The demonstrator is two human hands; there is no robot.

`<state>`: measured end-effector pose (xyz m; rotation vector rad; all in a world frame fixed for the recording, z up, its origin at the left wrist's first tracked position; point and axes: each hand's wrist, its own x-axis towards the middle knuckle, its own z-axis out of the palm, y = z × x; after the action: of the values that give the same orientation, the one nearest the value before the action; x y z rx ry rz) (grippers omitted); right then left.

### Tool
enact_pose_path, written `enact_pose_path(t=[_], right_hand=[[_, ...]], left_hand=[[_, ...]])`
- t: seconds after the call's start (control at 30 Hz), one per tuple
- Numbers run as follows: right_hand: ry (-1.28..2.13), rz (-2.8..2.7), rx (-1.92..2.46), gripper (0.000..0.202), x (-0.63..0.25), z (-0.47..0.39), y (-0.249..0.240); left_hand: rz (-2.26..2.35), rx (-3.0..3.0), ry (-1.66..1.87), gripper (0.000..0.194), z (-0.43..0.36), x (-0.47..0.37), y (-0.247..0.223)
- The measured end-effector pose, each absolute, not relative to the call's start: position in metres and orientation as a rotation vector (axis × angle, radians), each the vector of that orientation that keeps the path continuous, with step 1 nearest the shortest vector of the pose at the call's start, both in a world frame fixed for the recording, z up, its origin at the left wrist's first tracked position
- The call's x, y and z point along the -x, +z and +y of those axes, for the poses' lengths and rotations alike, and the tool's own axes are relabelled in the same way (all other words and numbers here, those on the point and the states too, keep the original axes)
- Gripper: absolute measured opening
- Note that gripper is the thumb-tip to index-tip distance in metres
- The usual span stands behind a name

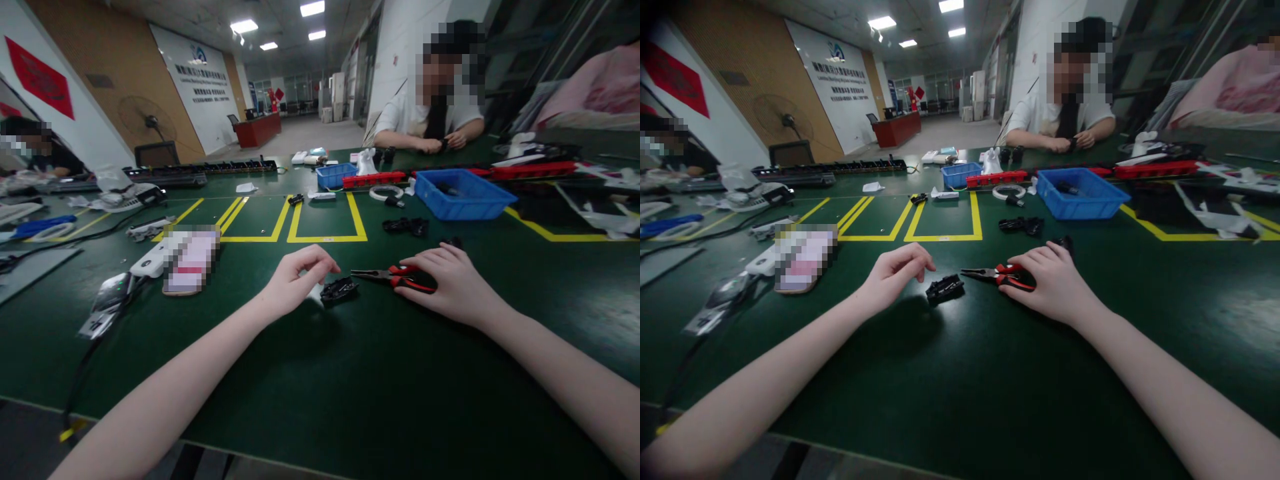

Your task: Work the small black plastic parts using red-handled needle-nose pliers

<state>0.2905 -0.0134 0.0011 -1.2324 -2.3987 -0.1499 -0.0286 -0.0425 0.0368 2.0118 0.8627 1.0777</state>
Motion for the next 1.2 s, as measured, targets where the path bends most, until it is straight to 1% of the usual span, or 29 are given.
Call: enact_pose_path(t=[0.1, 0.27, 0.3, 0.37, 0.47, 0.57, 0.63, 0.83, 1.1, 1.2], right_hand=[[-0.086, -2.429, 1.239, 0.049, -0.291, -0.014, 0.003], [-0.106, -2.450, 1.188, 0.049, -0.291, -0.016, 0.007], [-0.111, -2.455, 1.178, 0.048, -0.290, -0.017, 0.007], [-0.125, -2.459, 1.172, 0.049, -0.288, -0.019, 0.009], [-0.161, -2.453, 1.172, 0.048, -0.287, -0.021, 0.010], [-0.194, -2.439, 1.165, 0.047, -0.287, -0.021, 0.009], [-0.201, -2.432, 1.162, 0.046, -0.288, -0.019, 0.007], [-0.291, -2.400, 1.147, 0.048, -0.290, -0.016, 0.006], [-0.395, -2.370, 1.132, 0.048, -0.292, -0.014, 0.004], [-0.420, -2.374, 1.096, 0.046, -0.292, -0.014, 0.005]], left_hand=[[0.962, -2.102, 0.945, 0.018, -0.038, 0.031, 0.031], [1.054, -2.162, 0.915, 0.017, -0.028, 0.034, 0.017], [1.031, -2.196, 0.925, 0.019, -0.028, 0.035, 0.016], [0.948, -2.316, 0.914, 0.033, -0.028, 0.035, 0.015], [0.854, -2.521, 0.759, 0.053, -0.030, 0.037, 0.018], [0.815, -2.661, 0.593, 0.057, -0.032, 0.036, 0.020], [0.767, -2.726, 0.528, 0.054, -0.035, 0.034, 0.020], [0.810, -2.895, 0.367, 0.032, -0.043, 0.025, 0.020], [0.738, -3.001, 0.533, 0.021, -0.043, 0.024, 0.014], [0.739, -2.999, 0.568, 0.020, -0.047, 0.019, 0.013]])
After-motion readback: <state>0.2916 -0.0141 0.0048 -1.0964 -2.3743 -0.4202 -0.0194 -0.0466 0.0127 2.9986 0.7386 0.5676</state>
